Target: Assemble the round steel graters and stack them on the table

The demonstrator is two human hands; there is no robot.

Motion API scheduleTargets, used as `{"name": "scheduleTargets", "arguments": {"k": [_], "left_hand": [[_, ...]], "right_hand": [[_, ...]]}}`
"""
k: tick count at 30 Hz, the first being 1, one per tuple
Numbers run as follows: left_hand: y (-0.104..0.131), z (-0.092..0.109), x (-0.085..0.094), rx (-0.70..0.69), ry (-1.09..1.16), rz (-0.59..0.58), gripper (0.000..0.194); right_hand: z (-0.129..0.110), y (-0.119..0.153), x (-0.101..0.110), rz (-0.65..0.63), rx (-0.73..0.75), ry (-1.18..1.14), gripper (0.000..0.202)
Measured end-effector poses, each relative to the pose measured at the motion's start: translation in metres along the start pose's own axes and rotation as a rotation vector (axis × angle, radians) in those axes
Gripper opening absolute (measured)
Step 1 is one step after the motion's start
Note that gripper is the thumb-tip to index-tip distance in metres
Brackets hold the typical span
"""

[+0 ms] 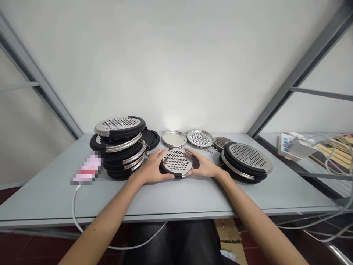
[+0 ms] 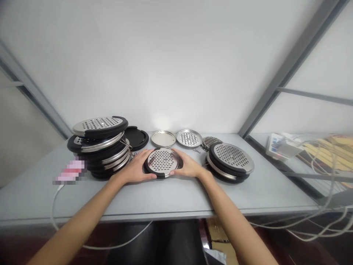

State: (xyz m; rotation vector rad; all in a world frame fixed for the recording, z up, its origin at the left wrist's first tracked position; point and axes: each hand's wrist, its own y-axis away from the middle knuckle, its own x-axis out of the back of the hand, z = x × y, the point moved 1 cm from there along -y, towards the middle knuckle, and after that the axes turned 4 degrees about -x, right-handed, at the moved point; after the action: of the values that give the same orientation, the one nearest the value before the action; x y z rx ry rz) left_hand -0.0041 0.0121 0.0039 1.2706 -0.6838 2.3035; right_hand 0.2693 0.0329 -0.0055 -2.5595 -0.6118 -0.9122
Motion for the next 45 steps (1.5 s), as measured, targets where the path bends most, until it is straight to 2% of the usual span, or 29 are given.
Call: {"name": "scheduleTargets", "arguments": {"k": [5, 14, 19, 28, 33, 39, 42, 45], "left_hand": [[0.001, 0.000, -0.003, -0.012, 0.049, -0.011, 0.105], [0.001, 0.007, -0.002, -0.014, 0.072, 0.014, 0.099], [0.003, 0.007, -0.002, 0.030, 0.014, -0.065, 0.106], [0.000, 0.006, -0.003, 0.039, -0.002, -0.035, 0.091], [-0.001, 0.006, -0.003, 0.050, 0.011, 0.008, 0.085], [-0.002, 0.005, -0.003, 0.053, 0.052, 0.066, 0.073], [-0.002, 0.005, -0.002, 0.054, 0.068, 0.080, 0.071], [-0.002, 0.006, -0.002, 0.054, 0.082, 0.086, 0.072]], "right_hand": [[0.005, 0.002, 0.002, -0.003, -0.038, -0.003, 0.106], [0.002, 0.003, -0.001, 0.038, -0.008, 0.028, 0.099], [0.003, 0.001, 0.001, 0.050, 0.005, 0.090, 0.098], [0.005, 0.003, 0.008, 0.076, 0.018, 0.114, 0.098], [0.004, 0.004, 0.010, 0.111, 0.070, 0.130, 0.080], [0.001, 0.004, 0.010, 0.135, 0.106, 0.140, 0.068], [0.000, 0.003, 0.010, 0.165, 0.129, 0.140, 0.056], [0.000, 0.002, 0.009, 0.174, 0.144, 0.138, 0.053]]}}
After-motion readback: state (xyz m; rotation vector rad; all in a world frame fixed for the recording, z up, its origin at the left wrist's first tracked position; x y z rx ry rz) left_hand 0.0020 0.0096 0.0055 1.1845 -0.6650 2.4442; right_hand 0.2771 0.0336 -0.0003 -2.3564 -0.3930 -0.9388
